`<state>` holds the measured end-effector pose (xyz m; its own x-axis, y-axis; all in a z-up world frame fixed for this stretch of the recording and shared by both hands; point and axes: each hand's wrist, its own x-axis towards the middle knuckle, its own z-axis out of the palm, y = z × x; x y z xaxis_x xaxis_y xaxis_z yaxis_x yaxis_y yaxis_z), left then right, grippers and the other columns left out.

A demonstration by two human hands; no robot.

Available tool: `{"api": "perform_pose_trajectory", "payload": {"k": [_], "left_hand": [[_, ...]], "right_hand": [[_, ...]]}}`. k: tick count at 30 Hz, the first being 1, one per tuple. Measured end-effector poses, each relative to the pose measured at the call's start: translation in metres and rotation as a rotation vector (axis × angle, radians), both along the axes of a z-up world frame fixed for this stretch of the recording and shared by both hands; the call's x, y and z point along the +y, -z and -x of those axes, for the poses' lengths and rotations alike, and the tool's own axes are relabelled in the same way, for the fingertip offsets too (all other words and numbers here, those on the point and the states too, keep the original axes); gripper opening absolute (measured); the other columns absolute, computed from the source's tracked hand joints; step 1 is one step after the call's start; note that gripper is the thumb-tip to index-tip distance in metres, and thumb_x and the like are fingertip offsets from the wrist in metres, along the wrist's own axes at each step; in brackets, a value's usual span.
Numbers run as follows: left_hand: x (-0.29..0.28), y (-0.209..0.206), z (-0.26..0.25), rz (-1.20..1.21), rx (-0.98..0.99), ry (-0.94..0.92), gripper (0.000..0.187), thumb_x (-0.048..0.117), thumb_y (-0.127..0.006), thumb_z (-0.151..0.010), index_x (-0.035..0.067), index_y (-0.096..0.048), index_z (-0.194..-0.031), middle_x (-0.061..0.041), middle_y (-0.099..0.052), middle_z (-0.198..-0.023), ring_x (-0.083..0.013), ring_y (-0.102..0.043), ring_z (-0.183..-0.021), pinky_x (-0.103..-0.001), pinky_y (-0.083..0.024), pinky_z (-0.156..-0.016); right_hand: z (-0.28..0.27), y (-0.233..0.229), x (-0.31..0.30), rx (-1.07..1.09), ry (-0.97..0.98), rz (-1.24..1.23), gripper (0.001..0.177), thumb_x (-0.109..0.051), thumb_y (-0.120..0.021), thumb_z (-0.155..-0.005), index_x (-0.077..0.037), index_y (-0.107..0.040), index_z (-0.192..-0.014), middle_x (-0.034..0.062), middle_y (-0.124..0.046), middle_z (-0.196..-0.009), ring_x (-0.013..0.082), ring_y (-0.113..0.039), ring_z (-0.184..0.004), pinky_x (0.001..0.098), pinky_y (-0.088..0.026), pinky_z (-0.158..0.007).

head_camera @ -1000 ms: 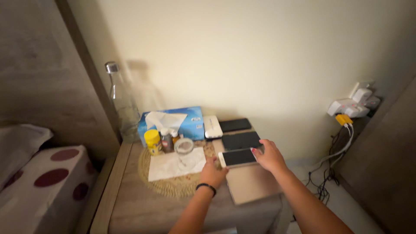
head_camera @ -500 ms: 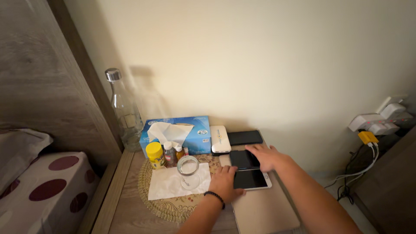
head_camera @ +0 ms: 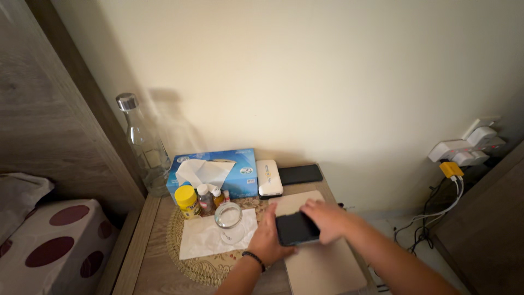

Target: The person clears a bedside table and then empties the contents of two drawers in a nightstand. They move items such as a laptop, phone, tissues, and bottles onto the bed, then remove boxes, packets, and cables from the drawers, placing them on the nightstand surface.

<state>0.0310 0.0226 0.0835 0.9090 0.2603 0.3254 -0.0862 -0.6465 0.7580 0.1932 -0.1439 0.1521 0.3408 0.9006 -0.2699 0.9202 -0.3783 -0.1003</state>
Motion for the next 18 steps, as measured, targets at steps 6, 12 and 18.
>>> {"api": "perform_pose_trajectory", "payload": {"k": [6,12,18], "left_hand": [[0.004,0.024,-0.015,-0.202,0.029,0.061,0.101,0.038,-0.096,-0.065,0.005,-0.043,-0.145,-0.016,-0.054,-0.139,-0.0382,-0.052,-0.129,-0.045,-0.042,-0.110],[0.010,0.035,-0.017,-0.161,0.080,0.095,0.112,0.049,-0.094,-0.066,0.004,-0.037,-0.151,-0.021,-0.052,-0.138,-0.0391,-0.051,-0.129,-0.045,-0.042,-0.110],[0.019,0.015,-0.007,-0.091,0.128,0.181,0.125,0.050,-0.094,-0.059,0.001,-0.031,-0.156,-0.024,-0.049,-0.146,-0.0399,-0.048,-0.137,-0.044,-0.040,-0.114]], "right_hand": [[-0.057,0.028,0.010,0.325,-0.001,-0.189,0.102,-0.016,-0.093,-0.063,-0.007,-0.040,-0.150,0.0196,-0.038,-0.153,0.0373,-0.041,-0.136,0.0420,-0.039,-0.111],[-0.141,0.056,0.069,-0.025,0.284,-0.277,0.074,-0.013,-0.070,-0.077,-0.012,-0.047,-0.147,0.0127,-0.043,-0.156,0.0325,-0.044,-0.143,0.0379,-0.040,-0.117],[-0.171,0.076,0.101,-0.080,0.278,-0.106,0.089,-0.004,-0.068,-0.073,-0.012,-0.036,-0.156,0.0142,-0.034,-0.162,0.0326,-0.036,-0.148,0.0409,-0.033,-0.120]]}}
